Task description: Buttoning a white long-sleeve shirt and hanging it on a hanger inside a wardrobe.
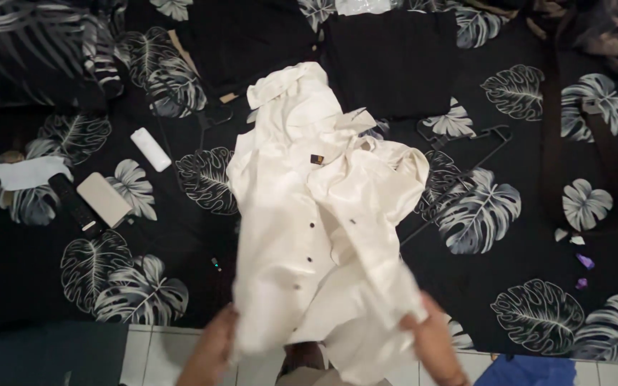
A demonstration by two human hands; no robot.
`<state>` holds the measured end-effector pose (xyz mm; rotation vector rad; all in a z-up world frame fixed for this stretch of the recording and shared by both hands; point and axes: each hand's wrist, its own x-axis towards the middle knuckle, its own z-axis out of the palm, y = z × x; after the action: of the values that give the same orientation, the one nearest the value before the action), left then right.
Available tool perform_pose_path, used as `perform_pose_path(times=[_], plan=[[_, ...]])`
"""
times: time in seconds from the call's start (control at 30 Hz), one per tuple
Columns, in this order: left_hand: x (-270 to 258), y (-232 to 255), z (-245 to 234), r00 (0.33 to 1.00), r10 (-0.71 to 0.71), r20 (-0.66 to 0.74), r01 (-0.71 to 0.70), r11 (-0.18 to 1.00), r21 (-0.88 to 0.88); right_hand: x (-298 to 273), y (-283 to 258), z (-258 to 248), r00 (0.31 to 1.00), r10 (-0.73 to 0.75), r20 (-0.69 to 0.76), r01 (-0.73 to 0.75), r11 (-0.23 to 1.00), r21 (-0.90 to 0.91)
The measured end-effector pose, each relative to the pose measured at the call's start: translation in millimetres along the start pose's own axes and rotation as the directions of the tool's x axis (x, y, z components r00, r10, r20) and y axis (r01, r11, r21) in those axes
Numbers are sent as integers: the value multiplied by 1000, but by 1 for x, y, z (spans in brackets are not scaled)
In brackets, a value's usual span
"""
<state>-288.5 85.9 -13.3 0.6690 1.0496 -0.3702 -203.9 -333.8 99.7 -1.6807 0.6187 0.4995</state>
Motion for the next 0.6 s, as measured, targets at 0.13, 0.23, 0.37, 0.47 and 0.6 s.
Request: perform_pose_path(times=[0.13, 0.23, 0.37, 0.47, 0.6], plan=[[-18, -2, 51, 966, -251, -60, 213, 642, 737, 18, 94, 8, 775, 161, 611, 165, 881, -443], [49, -13, 25, 999, -29, -44, 46, 63, 997, 108, 190, -29, 499, 90, 862, 226, 947, -230], [168, 34, 13, 801, 580, 150, -359, 264, 895, 150, 32, -6, 972, -3, 234, 113, 882, -458], [177, 96, 70, 683, 730, -23, -325, 332, 885, 223, 18, -11, 992, -99, -82, 82, 979, -189], [180, 122, 127, 851, 480, -212, -324, 799, 506, 259, 3, 12, 974, 43, -223, -26, 997, 79]])
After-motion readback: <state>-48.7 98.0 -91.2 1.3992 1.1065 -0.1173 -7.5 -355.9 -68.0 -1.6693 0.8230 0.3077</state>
